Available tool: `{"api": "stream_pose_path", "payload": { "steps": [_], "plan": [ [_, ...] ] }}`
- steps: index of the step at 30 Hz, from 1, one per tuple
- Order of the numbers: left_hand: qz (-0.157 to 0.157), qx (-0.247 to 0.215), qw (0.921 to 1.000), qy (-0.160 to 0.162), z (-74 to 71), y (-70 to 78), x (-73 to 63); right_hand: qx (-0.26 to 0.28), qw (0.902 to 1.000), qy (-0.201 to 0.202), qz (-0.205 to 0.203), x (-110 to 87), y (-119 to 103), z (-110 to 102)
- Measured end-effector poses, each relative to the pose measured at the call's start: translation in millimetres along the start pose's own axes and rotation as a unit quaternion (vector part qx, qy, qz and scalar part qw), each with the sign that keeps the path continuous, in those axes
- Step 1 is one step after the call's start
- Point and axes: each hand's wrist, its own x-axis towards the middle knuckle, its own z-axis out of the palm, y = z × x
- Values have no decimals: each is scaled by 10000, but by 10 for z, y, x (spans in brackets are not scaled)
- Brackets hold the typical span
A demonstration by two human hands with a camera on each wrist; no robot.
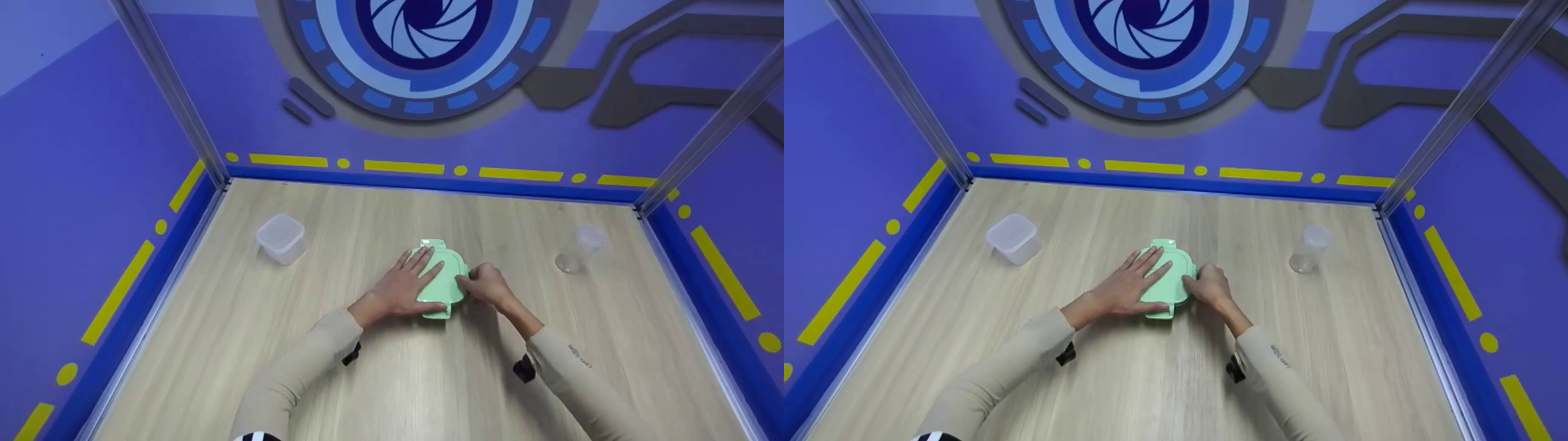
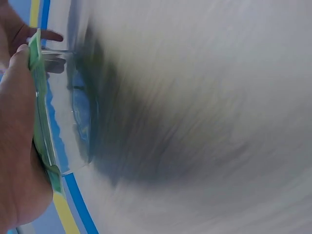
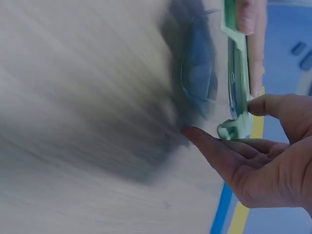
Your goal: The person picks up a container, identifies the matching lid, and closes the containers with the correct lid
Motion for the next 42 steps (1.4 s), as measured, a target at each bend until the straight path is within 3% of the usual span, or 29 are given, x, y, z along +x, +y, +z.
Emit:
{"api": "stream_pose_path", "payload": {
  "steps": [4, 13, 26, 33, 42],
  "plan": [
    [12, 20, 10000, 48, 1, -6, 13, -137, 9997, -212, 14, 55, -72, -65],
    [58, -50, 9992, 400, 77, 27, -18, 341, 9959, -672, 491, 110, -85, -112],
    [183, -57, 9976, 668, 94, 83, -55, 815, 9864, -1196, 779, 115, -23, -152],
    [228, -73, 9976, 651, 155, 95, -65, 849, 9844, -1457, 510, 81, 30, -121],
    [4, -117, 9969, 782, 135, 15, -20, 828, 9877, -1315, 184, 170, -13, -88]
  ]
}}
